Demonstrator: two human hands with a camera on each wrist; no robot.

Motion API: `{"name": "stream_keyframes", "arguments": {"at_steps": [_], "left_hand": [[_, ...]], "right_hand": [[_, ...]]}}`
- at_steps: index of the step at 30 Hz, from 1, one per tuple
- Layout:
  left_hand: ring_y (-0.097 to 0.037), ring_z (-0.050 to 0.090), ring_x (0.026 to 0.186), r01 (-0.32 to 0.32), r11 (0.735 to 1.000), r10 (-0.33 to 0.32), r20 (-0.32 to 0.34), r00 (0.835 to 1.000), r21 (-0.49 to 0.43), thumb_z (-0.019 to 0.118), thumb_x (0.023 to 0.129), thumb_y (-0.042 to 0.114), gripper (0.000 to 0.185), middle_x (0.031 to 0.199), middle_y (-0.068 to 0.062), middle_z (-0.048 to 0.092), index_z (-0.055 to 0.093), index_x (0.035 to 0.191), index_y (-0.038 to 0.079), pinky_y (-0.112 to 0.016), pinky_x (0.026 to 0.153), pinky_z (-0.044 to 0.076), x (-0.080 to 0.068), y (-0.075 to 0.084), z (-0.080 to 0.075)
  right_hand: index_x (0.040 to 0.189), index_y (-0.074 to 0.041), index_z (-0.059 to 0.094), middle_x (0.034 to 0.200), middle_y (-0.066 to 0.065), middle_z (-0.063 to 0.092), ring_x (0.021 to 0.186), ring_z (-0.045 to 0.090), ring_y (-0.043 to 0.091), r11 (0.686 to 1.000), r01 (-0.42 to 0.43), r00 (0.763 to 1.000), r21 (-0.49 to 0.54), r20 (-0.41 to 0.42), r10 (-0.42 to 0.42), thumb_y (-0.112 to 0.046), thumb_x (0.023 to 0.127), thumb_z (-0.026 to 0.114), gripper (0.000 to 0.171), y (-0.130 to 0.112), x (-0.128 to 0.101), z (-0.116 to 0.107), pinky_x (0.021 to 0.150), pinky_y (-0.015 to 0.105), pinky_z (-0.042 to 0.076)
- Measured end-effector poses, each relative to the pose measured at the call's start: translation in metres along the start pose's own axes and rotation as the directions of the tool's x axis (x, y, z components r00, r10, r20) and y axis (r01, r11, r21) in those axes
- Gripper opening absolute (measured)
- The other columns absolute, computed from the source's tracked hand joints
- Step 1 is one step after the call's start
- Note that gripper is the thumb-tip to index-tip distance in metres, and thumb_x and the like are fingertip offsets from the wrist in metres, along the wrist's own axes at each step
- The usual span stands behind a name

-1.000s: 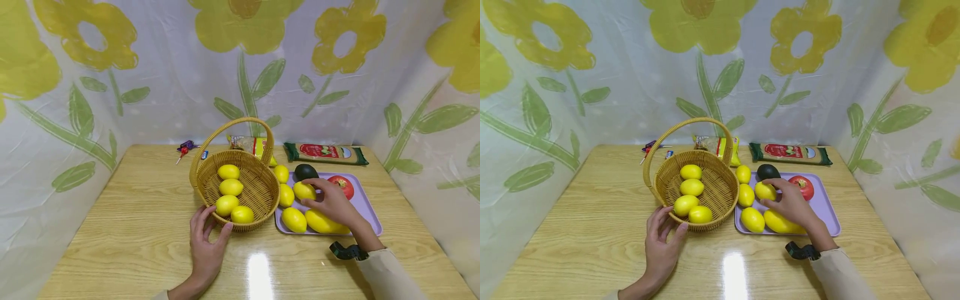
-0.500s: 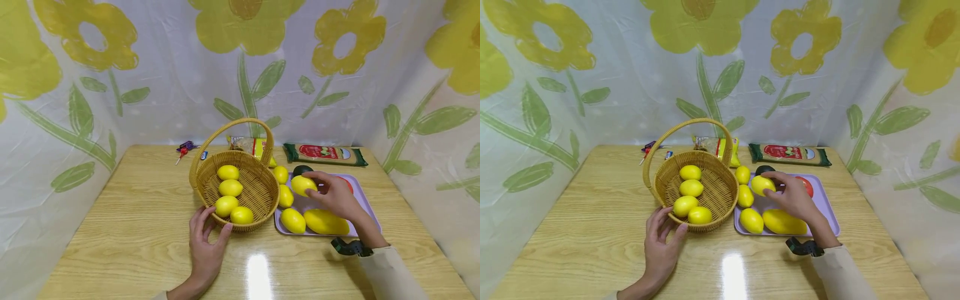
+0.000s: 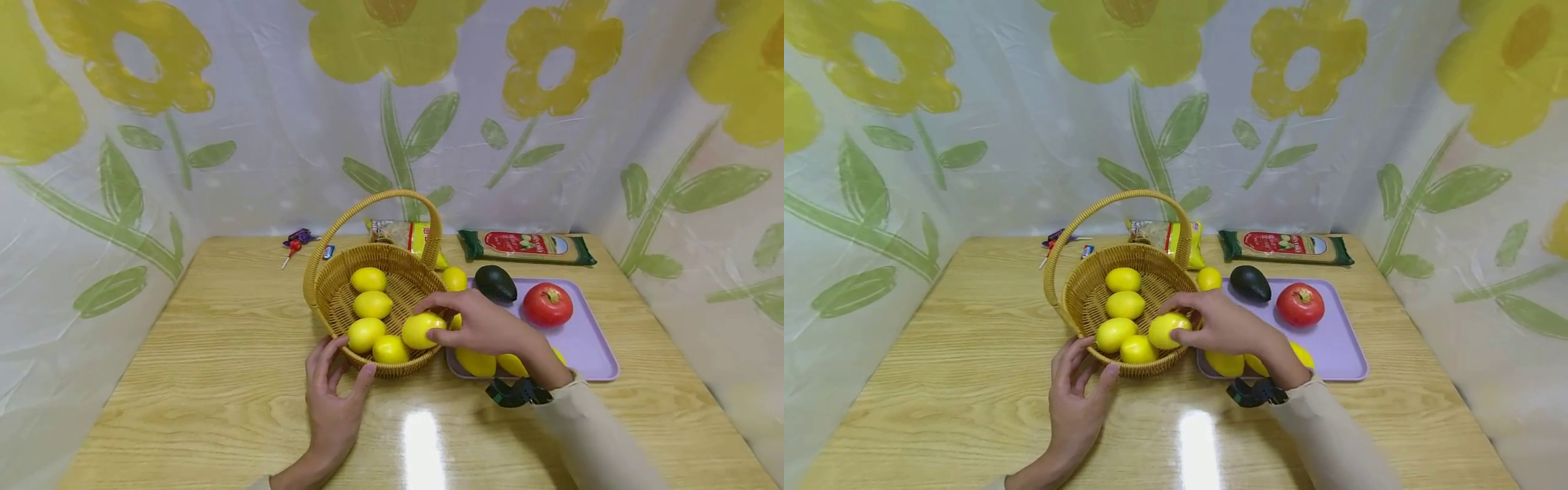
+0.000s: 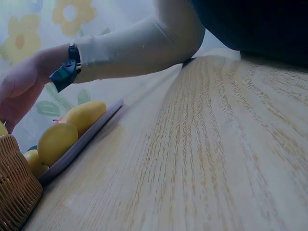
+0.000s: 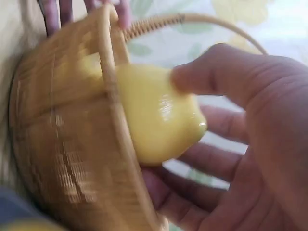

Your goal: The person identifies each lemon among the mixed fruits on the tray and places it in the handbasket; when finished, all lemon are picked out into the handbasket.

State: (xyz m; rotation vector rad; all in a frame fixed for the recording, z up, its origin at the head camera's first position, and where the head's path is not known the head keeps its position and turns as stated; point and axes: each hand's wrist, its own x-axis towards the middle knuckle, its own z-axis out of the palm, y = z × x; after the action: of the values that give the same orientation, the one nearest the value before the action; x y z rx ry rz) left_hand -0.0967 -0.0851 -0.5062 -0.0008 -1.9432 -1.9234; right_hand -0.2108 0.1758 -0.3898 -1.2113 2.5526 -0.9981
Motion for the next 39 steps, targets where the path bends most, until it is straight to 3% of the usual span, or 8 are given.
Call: {"name": "stream_keyframes", "arguments": {"at_steps": [4, 10, 15, 19, 22, 27, 33, 39], "left_hand": [[-0.031, 0.04, 0.152, -0.002, 1.0, 0.002, 0.001, 1.0, 0.006, 0.082, 0.099, 0.006, 0.055, 0.169, -0.019, 0.031, 0.059, 0.148, 0.007, -0.018, 0.119, 0.048, 0.0, 0.0, 0.0], [-0.027, 0.043, 0.151, -0.002, 1.0, 0.002, -0.008, 1.0, 0.008, 0.083, 0.097, 0.005, 0.055, 0.168, -0.016, 0.033, 0.061, 0.148, 0.011, -0.021, 0.12, 0.05, 0.001, 0.0, 0.0], [-0.027, 0.044, 0.149, -0.003, 1.0, 0.003, -0.012, 1.0, -0.001, 0.084, 0.096, 0.004, 0.057, 0.168, -0.019, 0.032, 0.06, 0.148, 0.007, -0.021, 0.119, 0.05, 0.002, 0.0, 0.001], [-0.027, 0.043, 0.149, 0.003, 1.0, -0.003, -0.01, 1.0, -0.002, 0.084, 0.096, 0.004, 0.057, 0.168, -0.02, 0.031, 0.06, 0.148, 0.005, -0.019, 0.119, 0.049, 0.002, 0.0, 0.001], [-0.028, 0.044, 0.149, -0.001, 1.0, 0.001, -0.01, 1.0, -0.005, 0.084, 0.096, 0.003, 0.057, 0.168, -0.022, 0.031, 0.06, 0.148, 0.005, -0.018, 0.118, 0.049, 0.001, 0.0, 0.001], [-0.028, 0.043, 0.149, 0.004, 1.0, -0.005, -0.011, 1.0, -0.007, 0.084, 0.096, 0.003, 0.057, 0.168, -0.021, 0.031, 0.06, 0.148, 0.006, -0.018, 0.119, 0.049, 0.0, 0.0, 0.0], [-0.029, 0.042, 0.15, 0.013, 1.0, -0.013, -0.009, 1.0, -0.005, 0.084, 0.096, 0.004, 0.057, 0.168, -0.017, 0.031, 0.06, 0.148, 0.008, -0.018, 0.119, 0.049, -0.001, 0.0, 0.0], [-0.028, 0.043, 0.149, 0.0, 1.0, -0.001, -0.01, 1.0, -0.009, 0.083, 0.096, 0.003, 0.057, 0.168, -0.021, 0.031, 0.06, 0.148, 0.008, -0.018, 0.119, 0.049, 0.0, 0.0, 0.001]], "right_hand": [[0.133, -0.017, 0.076, 0.126, -0.005, 0.078, 0.093, 0.069, 0.015, 0.999, 0.034, 0.998, -0.021, 0.052, -0.033, -0.022, 0.099, 0.081, 0.035, -0.008, 0.014, 0.013, 0.083, 0.036, 0.066], [0.134, -0.016, 0.077, 0.134, -0.002, 0.077, 0.119, 0.074, 0.015, 0.996, 0.044, 0.993, 0.082, 0.106, -0.053, -0.02, 0.102, 0.08, 0.032, -0.01, 0.019, 0.022, 0.099, 0.04, 0.067], [0.136, -0.019, 0.077, 0.134, -0.002, 0.078, 0.123, 0.074, 0.019, 0.981, 0.035, 0.999, 0.192, 0.013, -0.038, -0.02, 0.103, 0.08, 0.034, 0.006, 0.013, 0.004, 0.107, 0.044, 0.064], [0.138, -0.008, 0.074, 0.138, 0.017, 0.074, 0.124, 0.074, 0.028, 0.905, 0.012, 0.992, 0.425, -0.116, 0.042, -0.01, 0.105, 0.075, 0.033, 0.031, 0.0, -0.019, 0.105, 0.038, 0.065], [0.14, -0.001, 0.071, 0.142, 0.026, 0.07, 0.126, 0.073, 0.03, 0.833, 0.002, 0.966, 0.553, -0.216, 0.141, -0.008, 0.106, 0.073, 0.034, 0.053, -0.009, -0.03, 0.105, 0.032, 0.064], [0.146, 0.0, 0.066, 0.143, 0.009, 0.074, 0.13, 0.072, 0.022, 0.783, -0.047, 0.926, 0.62, -0.267, 0.267, -0.011, 0.109, 0.07, 0.039, 0.083, -0.013, -0.036, 0.109, 0.025, 0.06], [0.149, -0.014, 0.068, 0.149, 0.009, 0.07, 0.139, 0.066, 0.031, 0.824, -0.238, 0.889, 0.514, -0.226, 0.398, -0.027, 0.104, 0.079, 0.048, 0.095, -0.012, -0.033, 0.108, 0.024, 0.06], [0.154, -0.012, 0.063, 0.157, 0.019, 0.062, 0.142, 0.063, 0.04, 0.902, -0.351, 0.894, 0.252, -0.198, 0.403, -0.03, 0.102, 0.081, 0.058, 0.093, -0.003, -0.029, 0.114, 0.049, 0.059]]}}
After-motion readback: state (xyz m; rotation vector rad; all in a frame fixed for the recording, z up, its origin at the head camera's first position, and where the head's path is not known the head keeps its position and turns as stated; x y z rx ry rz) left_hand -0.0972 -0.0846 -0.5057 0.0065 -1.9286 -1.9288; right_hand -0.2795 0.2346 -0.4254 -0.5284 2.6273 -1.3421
